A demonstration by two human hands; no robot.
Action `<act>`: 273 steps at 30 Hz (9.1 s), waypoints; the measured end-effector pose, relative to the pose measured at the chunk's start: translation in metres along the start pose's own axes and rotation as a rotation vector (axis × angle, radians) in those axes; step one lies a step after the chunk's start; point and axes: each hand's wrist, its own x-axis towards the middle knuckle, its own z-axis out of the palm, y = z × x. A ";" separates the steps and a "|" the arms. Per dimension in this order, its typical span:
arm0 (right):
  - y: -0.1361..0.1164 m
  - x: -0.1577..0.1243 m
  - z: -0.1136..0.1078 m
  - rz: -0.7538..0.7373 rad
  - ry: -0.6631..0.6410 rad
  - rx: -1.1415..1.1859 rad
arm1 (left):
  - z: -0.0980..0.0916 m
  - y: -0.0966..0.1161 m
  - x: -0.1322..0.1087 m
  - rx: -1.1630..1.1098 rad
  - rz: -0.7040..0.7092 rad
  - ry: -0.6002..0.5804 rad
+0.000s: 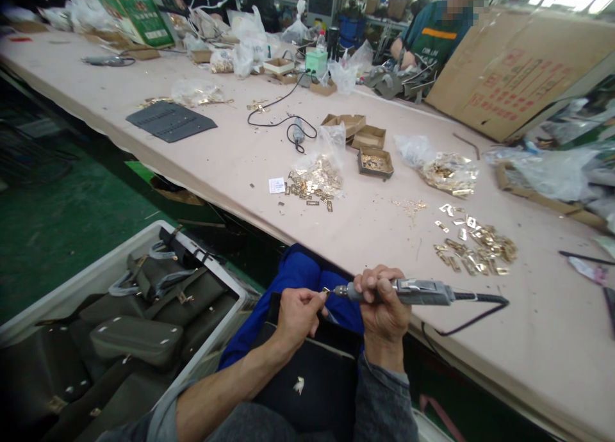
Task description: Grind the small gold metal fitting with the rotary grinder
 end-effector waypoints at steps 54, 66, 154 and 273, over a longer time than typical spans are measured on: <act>0.003 -0.007 0.032 -0.079 -0.085 -0.339 | 0.006 0.002 -0.009 0.119 0.073 0.074; -0.001 -0.007 0.036 -0.129 -0.084 -0.274 | 0.004 0.001 -0.007 -0.029 0.029 0.026; 0.002 -0.009 -0.011 0.017 0.446 0.232 | -0.001 -0.007 0.004 0.004 0.003 -0.010; -0.003 -0.012 0.010 0.070 0.423 0.102 | -0.008 -0.009 -0.009 0.141 0.091 0.023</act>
